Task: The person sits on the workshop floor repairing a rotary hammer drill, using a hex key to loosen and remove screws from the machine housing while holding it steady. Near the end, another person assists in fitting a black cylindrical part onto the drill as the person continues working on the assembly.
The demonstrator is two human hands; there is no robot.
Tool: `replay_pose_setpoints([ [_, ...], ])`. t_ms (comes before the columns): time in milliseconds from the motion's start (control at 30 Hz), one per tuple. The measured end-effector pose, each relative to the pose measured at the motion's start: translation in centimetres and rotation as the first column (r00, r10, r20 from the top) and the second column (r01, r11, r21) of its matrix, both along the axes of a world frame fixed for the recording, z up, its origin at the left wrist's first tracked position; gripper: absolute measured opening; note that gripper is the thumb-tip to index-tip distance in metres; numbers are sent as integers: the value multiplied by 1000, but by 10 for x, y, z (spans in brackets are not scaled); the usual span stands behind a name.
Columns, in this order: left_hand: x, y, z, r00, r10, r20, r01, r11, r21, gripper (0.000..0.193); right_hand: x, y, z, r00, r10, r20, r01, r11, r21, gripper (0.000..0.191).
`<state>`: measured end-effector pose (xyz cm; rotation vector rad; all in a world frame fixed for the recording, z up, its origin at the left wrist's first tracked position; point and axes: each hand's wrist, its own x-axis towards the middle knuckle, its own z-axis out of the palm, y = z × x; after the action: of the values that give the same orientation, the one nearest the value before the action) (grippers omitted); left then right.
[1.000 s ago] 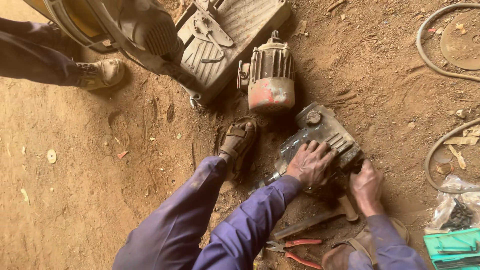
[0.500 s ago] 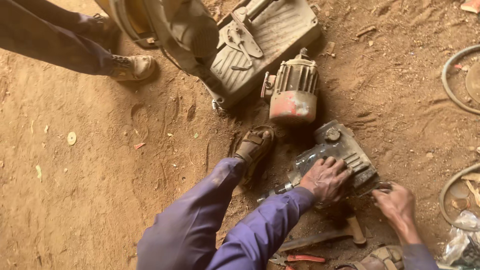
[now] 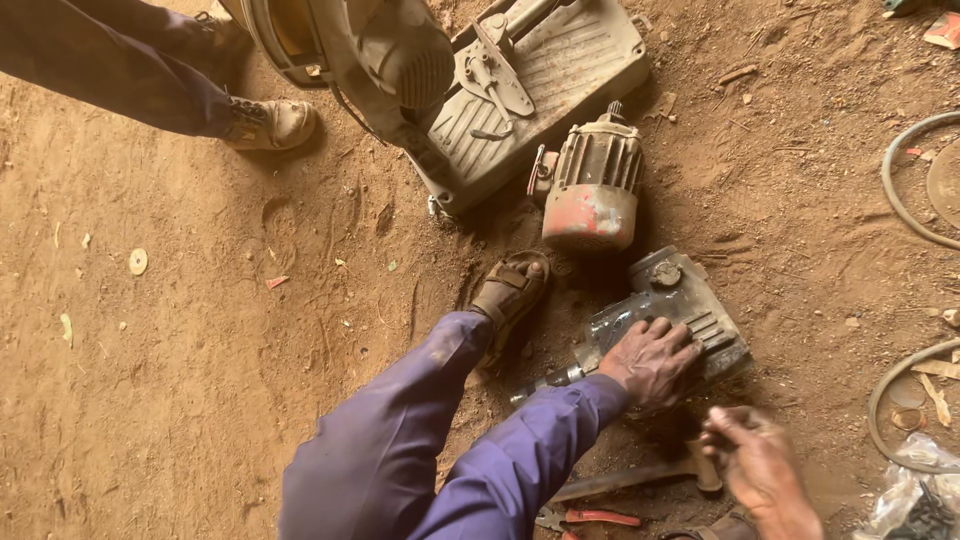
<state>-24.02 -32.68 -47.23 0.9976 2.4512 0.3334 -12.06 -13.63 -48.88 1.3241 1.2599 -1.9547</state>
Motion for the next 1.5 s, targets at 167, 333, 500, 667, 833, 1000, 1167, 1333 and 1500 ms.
replay_pose_setpoints([
  [167, 1, 0, -5, 1000, -9, -22, 8, 1000, -6, 61, 18, -34, -43, 986, 146, 76, -143, 989, -32, 14],
  [333, 0, -1, -5, 1000, 17, -10, -17, 1000, 19, 56, 16, -62, -60, 948, 266, 173, -304, 919, 252, 22],
  [500, 0, -2, -4, 999, -7, -39, 6, 1000, -11, 60, 6, -54, -63, 979, 198, 53, -205, 948, 242, 37],
  [667, -3, -1, -9, 999, -33, -26, 32, 999, -34, 61, 13, -45, -56, 999, 14, 50, -10, 998, -68, 39],
  [833, -3, 0, -12, 999, -29, -25, 28, 999, -36, 57, 18, -52, -49, 992, 106, -66, -109, 993, -42, 33],
  [1000, 0, -1, -11, 999, 11, -40, -10, 1000, 23, 54, 14, -60, -50, 984, 160, -82, -156, 986, 63, 34],
  [1167, 1, 0, -12, 999, 5, -41, -4, 1000, 15, 52, 13, -57, -58, 797, 572, 193, -572, 613, 545, 21],
  [1333, -3, 2, -13, 999, -7, -47, 7, 1000, 10, 57, -7, -47, -63, 923, 332, -195, -130, 746, 653, 18],
  [1500, 3, -1, -17, 997, 21, -77, -15, 997, 72, 58, -21, -14, -68, 727, 686, -45, -214, 289, 933, 27],
])
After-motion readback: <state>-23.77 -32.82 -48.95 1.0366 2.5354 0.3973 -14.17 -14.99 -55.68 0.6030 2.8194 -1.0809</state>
